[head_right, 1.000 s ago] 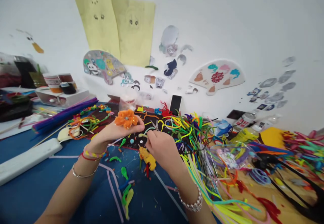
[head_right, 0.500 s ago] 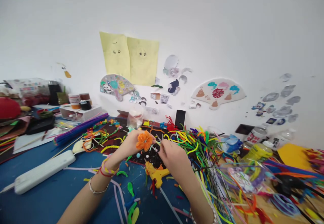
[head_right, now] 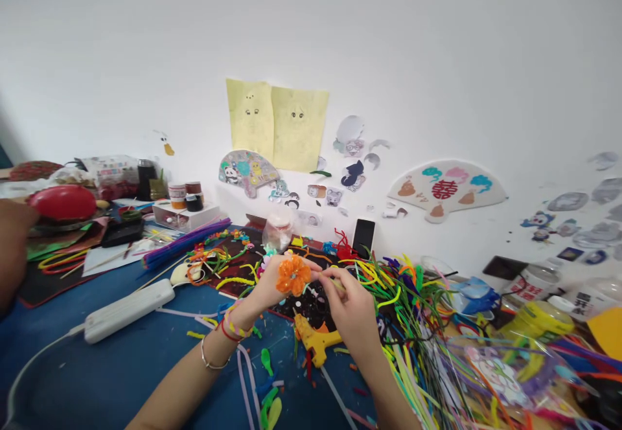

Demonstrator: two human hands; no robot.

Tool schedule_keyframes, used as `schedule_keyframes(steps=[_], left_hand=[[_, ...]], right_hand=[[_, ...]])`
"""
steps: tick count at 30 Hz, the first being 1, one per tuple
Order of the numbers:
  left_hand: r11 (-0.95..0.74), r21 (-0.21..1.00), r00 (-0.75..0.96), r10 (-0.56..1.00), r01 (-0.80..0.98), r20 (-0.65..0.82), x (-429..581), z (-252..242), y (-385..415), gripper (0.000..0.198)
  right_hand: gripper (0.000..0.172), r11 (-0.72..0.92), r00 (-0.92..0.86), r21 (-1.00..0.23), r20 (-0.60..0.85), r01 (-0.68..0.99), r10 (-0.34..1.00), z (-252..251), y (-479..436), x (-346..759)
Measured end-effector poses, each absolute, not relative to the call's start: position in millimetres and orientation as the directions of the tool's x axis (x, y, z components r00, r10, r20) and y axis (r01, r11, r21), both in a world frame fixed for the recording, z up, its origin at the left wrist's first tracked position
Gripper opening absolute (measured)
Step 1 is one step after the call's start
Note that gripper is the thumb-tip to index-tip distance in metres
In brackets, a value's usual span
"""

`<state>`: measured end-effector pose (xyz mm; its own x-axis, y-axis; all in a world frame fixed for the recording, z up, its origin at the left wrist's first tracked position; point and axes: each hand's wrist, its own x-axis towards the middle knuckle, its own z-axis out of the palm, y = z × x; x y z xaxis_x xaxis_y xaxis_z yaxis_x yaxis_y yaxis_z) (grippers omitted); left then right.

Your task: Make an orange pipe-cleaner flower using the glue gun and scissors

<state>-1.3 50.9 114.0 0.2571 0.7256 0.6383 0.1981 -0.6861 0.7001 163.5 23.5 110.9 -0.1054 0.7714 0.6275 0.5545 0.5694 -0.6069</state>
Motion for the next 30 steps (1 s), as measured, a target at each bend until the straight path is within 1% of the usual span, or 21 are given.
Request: schedule_keyframes(steps=[4,8,12,15,17,21,25,30], left_hand=[[-0.707,0.684,0.241,0.706,0.181,0.666,3,116,46,0.017],[-0.758,0.624,0.215,0.652,0.188,0.727,6,117,43,0.015],[-0.792,0.566,0.204,0.607,0.229,0.768,7,115,42,0.014],[-0.800,0.544,0.224,0.595,0.253,0.772,7,113,43,0.016],[-0.803,0.533,0.231,0.590,0.265,0.774,9,111,44,0.016],[-0.806,0.529,0.226,0.585,0.264,0.779,12,105,49,0.017],[-0.805,0.549,0.213,0.590,0.226,0.779,13,101,54,0.019],[-0.790,0.559,0.201,0.608,0.254,0.768,12,103,53,0.017]], right_hand=[[0.025,0.514,-0.067,-0.686,0.566,0.515,0.822,111,24,167],[0.025,0.516,-0.079,-0.725,0.545,0.456,0.835,109,29,168],[0.023,0.547,-0.154,-0.710,0.541,0.443,0.827,107,35,170],[0.020,0.558,-0.232,-0.700,0.512,0.446,0.827,107,36,172],[0.019,0.557,-0.249,-0.696,0.501,0.454,0.829,107,36,173],[0.019,0.541,-0.235,-0.711,0.490,0.449,0.839,106,37,173],[0.020,0.569,-0.188,-0.696,0.548,0.439,0.815,103,38,171],[0.019,0.541,-0.131,-0.701,0.550,0.465,0.825,106,35,168]])
